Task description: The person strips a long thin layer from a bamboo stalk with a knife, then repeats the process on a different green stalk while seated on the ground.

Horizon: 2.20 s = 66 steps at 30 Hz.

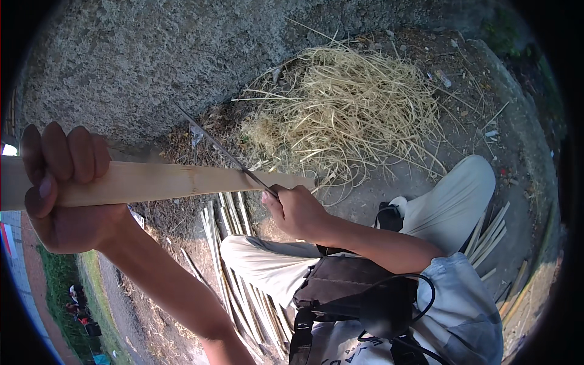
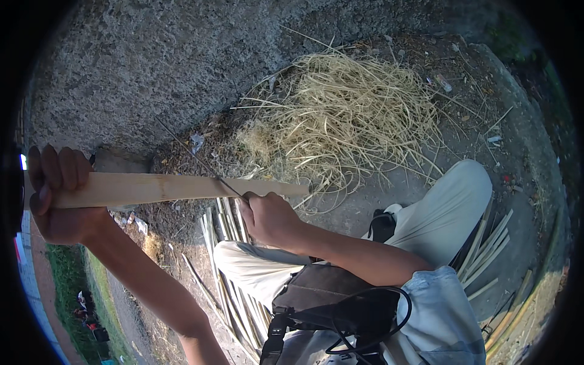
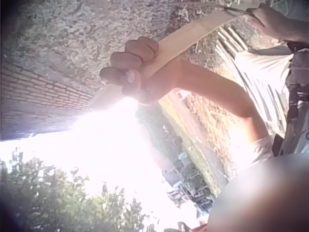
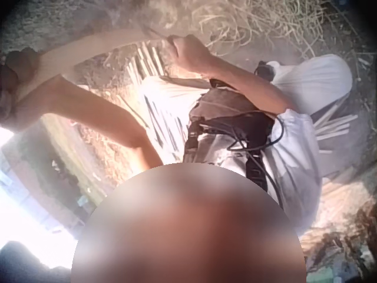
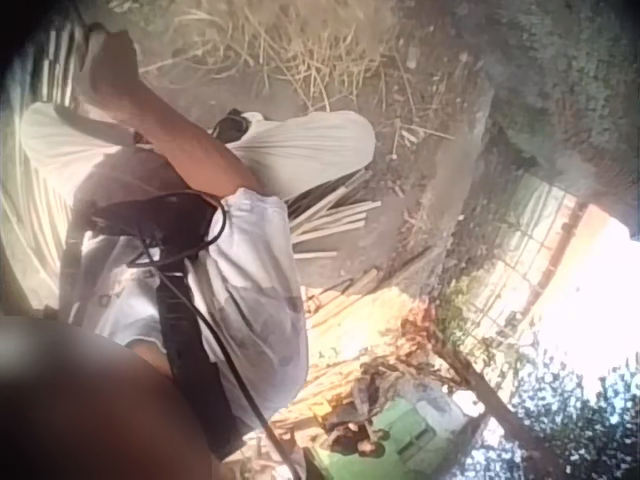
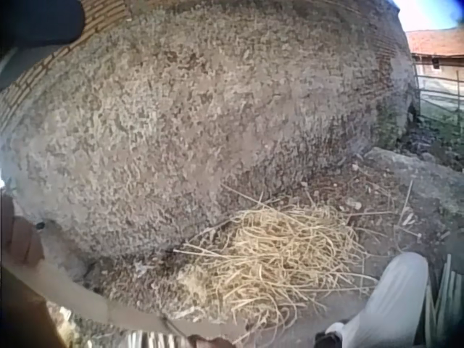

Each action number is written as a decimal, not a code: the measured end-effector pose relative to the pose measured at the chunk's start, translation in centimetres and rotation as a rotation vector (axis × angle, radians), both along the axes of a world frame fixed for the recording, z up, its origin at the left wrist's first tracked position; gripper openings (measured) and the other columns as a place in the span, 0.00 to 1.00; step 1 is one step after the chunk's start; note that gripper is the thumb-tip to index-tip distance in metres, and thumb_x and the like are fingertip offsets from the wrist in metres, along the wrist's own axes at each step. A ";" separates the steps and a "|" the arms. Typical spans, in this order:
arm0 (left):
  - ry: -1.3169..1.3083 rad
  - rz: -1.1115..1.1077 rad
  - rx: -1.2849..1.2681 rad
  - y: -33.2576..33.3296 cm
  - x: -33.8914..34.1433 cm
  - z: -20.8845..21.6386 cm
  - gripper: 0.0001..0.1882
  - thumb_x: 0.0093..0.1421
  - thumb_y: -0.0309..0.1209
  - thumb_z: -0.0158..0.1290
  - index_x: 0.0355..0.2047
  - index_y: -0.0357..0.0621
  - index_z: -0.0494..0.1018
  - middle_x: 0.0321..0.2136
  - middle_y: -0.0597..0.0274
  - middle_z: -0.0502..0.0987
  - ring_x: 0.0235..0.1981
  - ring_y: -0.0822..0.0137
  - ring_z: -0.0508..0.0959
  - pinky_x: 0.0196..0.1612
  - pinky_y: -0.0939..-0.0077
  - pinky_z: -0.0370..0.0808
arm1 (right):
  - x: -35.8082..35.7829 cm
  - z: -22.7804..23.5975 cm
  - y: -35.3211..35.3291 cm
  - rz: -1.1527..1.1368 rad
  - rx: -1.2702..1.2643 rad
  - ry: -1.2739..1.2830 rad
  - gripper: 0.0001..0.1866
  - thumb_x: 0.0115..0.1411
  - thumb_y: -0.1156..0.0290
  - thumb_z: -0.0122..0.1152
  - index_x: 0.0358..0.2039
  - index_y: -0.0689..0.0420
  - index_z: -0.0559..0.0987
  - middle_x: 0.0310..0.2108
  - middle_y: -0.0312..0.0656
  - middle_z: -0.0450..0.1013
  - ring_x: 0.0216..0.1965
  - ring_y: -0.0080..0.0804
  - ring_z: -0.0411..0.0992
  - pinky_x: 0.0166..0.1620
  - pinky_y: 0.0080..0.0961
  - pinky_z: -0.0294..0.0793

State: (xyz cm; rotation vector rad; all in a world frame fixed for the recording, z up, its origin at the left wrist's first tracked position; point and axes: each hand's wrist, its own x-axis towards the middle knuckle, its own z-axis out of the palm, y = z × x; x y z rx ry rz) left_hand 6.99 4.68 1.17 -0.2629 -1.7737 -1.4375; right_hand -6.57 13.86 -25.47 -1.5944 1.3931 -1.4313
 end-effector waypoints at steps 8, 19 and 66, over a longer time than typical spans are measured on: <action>0.033 0.114 0.036 -0.4 1.0 -0.5 0.11 0.48 0.23 0.44 0.22 0.47 0.51 0.18 0.68 0.49 0.18 0.74 0.50 0.22 0.77 0.51 | -1.3 -2.4 -0.1 0.019 0.353 0.086 0.16 0.62 0.67 0.47 0.24 0.66 0.73 0.14 0.55 0.70 0.18 0.54 0.71 0.24 0.45 0.70; 0.004 0.054 0.047 -1.0 0.3 -0.4 0.12 0.46 0.22 0.45 0.22 0.47 0.51 0.18 0.67 0.50 0.19 0.74 0.51 0.24 0.77 0.51 | -1.7 -9.8 -0.3 -0.122 0.382 0.250 0.20 0.63 0.64 0.45 0.21 0.66 0.75 0.16 0.57 0.71 0.19 0.55 0.72 0.25 0.46 0.70; 0.032 0.423 0.103 -4.4 9.3 0.7 0.13 0.39 0.24 0.46 0.17 0.47 0.51 0.19 0.66 0.51 0.21 0.71 0.52 0.26 0.75 0.54 | 0.9 -13.8 -1.8 -0.092 0.421 0.203 0.22 0.63 0.61 0.45 0.20 0.64 0.75 0.19 0.57 0.72 0.23 0.56 0.72 0.29 0.47 0.70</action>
